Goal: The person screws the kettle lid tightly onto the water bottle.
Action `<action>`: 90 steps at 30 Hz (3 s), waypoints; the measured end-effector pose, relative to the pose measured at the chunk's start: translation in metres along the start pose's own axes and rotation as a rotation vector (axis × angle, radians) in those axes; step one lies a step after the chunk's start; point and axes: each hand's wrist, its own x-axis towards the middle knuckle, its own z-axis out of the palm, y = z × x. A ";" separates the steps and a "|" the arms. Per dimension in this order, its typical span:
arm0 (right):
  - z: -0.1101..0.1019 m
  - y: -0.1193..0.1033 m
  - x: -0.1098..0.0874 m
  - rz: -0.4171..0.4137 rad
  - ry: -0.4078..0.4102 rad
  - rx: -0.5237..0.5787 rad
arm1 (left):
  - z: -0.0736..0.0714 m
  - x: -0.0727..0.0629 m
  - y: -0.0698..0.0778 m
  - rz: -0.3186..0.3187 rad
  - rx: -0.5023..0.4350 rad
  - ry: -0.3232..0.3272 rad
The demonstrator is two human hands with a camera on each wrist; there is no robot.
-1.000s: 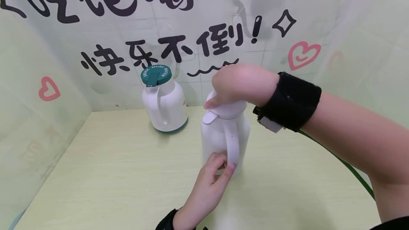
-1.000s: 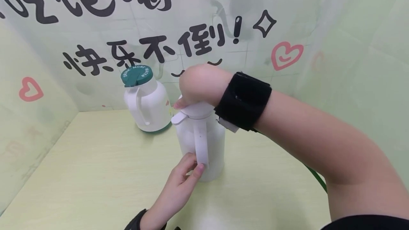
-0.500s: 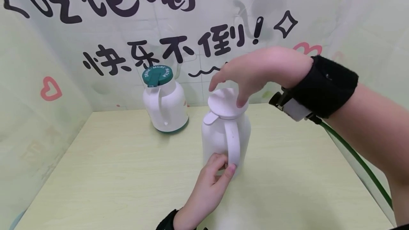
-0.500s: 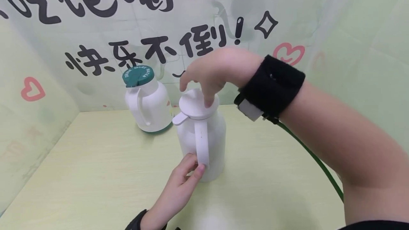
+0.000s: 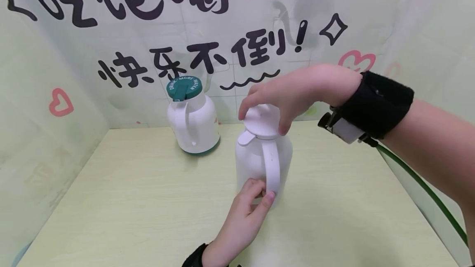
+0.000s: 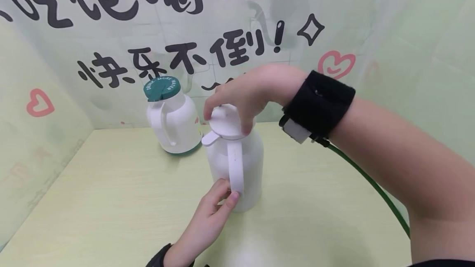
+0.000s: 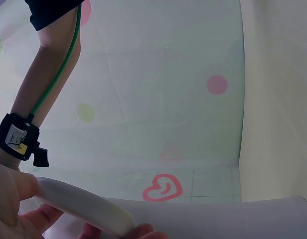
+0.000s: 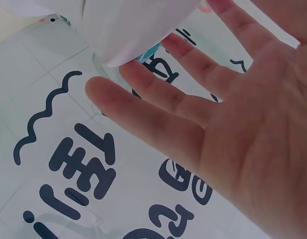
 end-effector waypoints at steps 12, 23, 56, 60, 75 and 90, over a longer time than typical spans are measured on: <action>0.002 0.000 0.003 -0.016 0.036 -0.046 | 0.001 0.000 -0.001 0.005 -0.010 -0.001; 0.002 -0.004 0.007 0.016 0.066 -0.109 | 0.000 0.000 -0.001 0.001 -0.002 0.005; 0.004 -0.019 0.017 0.319 0.089 -0.105 | 0.000 0.002 0.000 -0.010 -0.002 -0.003; 0.004 -0.020 0.018 0.354 0.084 -0.089 | 0.000 0.001 -0.001 -0.007 -0.003 -0.002; 0.005 -0.021 0.024 0.474 0.062 -0.023 | 0.000 0.001 0.000 -0.003 -0.001 -0.008; 0.015 -0.022 0.021 0.459 0.188 -0.081 | 0.001 0.001 0.000 0.000 -0.012 -0.002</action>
